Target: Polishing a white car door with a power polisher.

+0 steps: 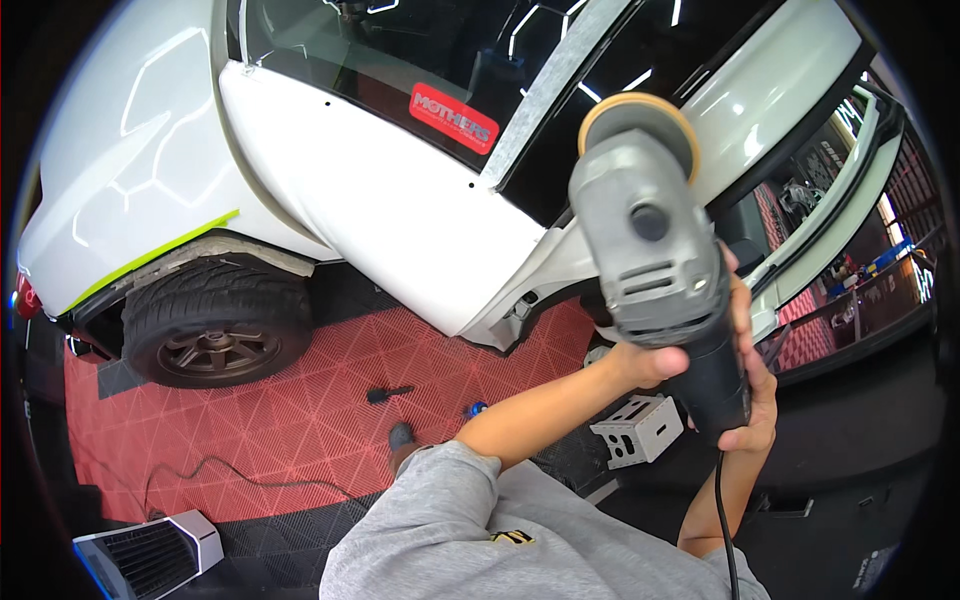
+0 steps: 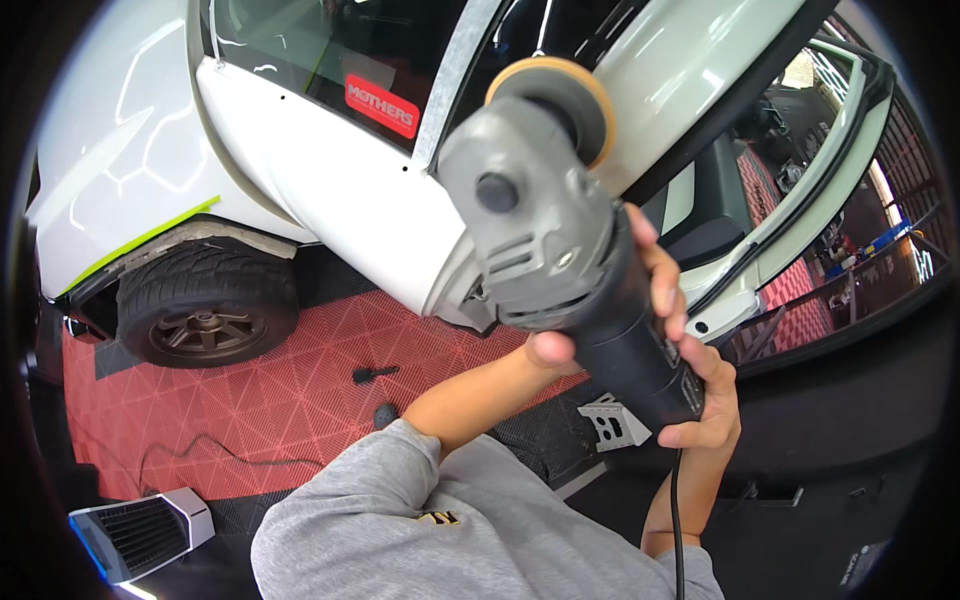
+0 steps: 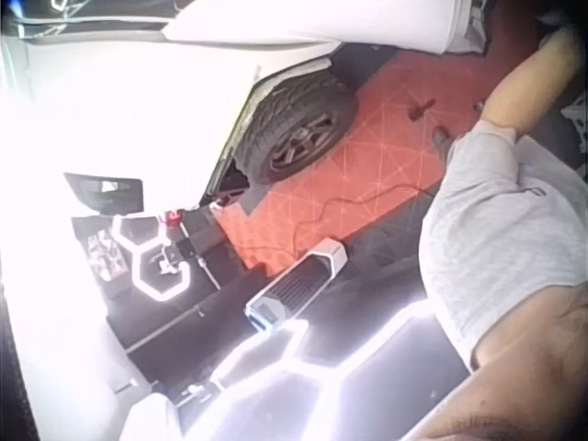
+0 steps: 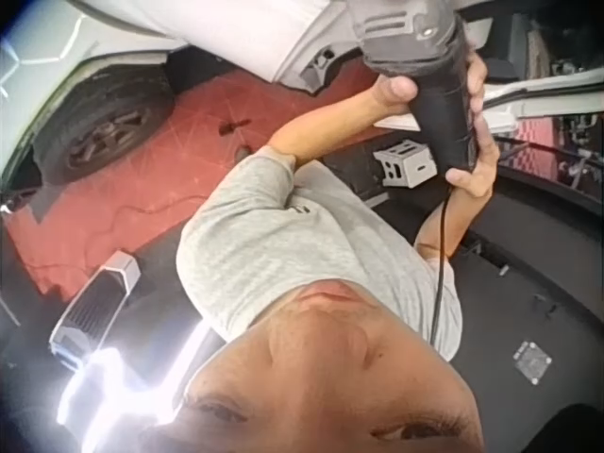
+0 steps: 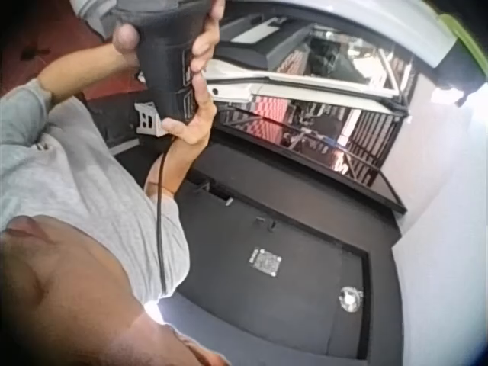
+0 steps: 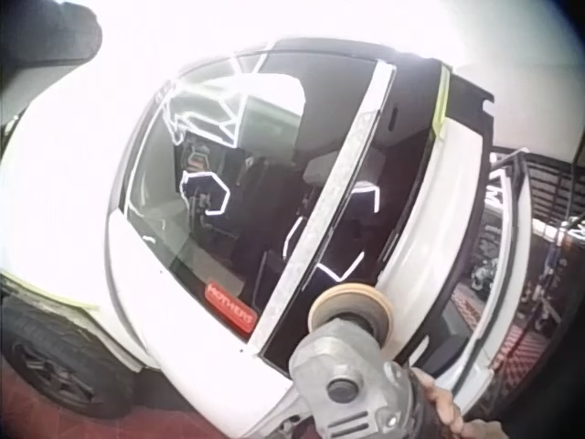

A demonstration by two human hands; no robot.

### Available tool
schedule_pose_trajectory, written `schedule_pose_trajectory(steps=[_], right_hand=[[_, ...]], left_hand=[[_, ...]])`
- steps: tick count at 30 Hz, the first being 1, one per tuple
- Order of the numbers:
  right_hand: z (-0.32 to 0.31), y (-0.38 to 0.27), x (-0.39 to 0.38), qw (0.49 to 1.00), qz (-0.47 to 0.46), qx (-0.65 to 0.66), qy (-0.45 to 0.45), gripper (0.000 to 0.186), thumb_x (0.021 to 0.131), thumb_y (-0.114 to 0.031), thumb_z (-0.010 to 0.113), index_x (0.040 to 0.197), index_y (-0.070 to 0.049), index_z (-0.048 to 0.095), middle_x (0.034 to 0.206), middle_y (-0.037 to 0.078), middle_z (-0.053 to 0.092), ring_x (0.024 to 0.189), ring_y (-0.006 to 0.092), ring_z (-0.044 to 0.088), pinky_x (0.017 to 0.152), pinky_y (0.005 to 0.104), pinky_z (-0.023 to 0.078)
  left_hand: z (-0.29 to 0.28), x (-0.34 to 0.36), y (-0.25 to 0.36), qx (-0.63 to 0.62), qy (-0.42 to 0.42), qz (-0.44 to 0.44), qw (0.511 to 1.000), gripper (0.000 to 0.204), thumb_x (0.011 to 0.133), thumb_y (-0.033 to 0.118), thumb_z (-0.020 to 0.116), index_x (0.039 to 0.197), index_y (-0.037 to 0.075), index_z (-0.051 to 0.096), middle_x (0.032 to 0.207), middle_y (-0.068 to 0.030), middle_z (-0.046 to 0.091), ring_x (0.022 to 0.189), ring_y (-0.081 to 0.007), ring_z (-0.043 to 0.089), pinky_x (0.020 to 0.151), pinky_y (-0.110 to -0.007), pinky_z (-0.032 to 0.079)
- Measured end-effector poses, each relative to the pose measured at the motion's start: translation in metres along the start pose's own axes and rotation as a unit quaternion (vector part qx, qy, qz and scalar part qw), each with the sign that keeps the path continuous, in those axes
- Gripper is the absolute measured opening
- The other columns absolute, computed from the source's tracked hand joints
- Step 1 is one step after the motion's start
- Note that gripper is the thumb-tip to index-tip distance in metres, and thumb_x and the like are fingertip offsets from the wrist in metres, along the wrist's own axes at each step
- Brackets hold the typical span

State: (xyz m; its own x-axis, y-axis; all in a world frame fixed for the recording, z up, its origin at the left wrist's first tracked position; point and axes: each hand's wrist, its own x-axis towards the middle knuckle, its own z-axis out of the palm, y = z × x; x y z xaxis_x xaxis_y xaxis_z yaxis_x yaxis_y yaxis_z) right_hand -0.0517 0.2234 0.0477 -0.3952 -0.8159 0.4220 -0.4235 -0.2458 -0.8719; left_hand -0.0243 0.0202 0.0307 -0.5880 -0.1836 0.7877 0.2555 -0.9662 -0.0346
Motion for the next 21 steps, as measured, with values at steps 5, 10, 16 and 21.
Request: schedule_pose_trajectory(steps=[5,10,16,21], right_hand=[[0.021,-0.016,0.022,0.985,0.008,0.052,0.163,0.120,0.057,-0.024,0.085,0.152,-0.011,0.013,0.131,0.032,0.041,0.093,0.0368,0.062,0.040,0.0322,0.055],[0.032,-0.020,0.044,0.973,-0.041,0.110,0.198,0.127,0.057,-0.028,0.083,0.153,-0.017,0.000,0.109,0.034,0.049,0.067,0.0354,0.062,0.038,0.0329,0.053],[0.025,-0.041,0.061,0.980,-0.064,0.113,0.154,0.109,0.065,-0.029,0.079,0.152,-0.021,0.014,0.119,0.034,0.040,0.070,0.0350,0.061,0.040,0.0324,0.052],[0.013,-0.045,0.070,0.973,-0.101,0.191,0.080,0.106,0.067,-0.016,0.074,0.153,-0.015,0.013,0.140,0.037,0.032,0.087,0.0406,0.063,0.044,0.0341,0.054]], left_hand=[[0.015,0.026,0.003,0.114,0.002,-0.029,0.993,0.097,0.066,0.051,0.082,0.136,0.009,0.031,0.098,-0.0132,0.055,0.088,-0.0235,0.063,0.076,-0.034,0.054],[0.036,0.052,0.009,0.255,0.011,0.000,0.967,0.081,0.070,0.058,0.071,0.123,0.002,0.046,0.093,-0.0122,0.058,0.085,-0.0197,0.063,0.072,-0.032,0.053],[0.049,0.082,0.015,0.240,0.001,-0.016,0.971,0.042,0.076,0.024,0.072,0.107,-0.002,0.058,0.095,-0.0080,0.062,0.088,-0.0158,0.059,0.081,-0.031,0.048],[0.060,0.103,0.018,0.266,-0.034,-0.018,0.963,0.036,0.080,0.026,0.069,0.101,-0.002,0.060,0.087,-0.0064,0.063,0.081,-0.0138,0.060,0.075,-0.029,0.048]])
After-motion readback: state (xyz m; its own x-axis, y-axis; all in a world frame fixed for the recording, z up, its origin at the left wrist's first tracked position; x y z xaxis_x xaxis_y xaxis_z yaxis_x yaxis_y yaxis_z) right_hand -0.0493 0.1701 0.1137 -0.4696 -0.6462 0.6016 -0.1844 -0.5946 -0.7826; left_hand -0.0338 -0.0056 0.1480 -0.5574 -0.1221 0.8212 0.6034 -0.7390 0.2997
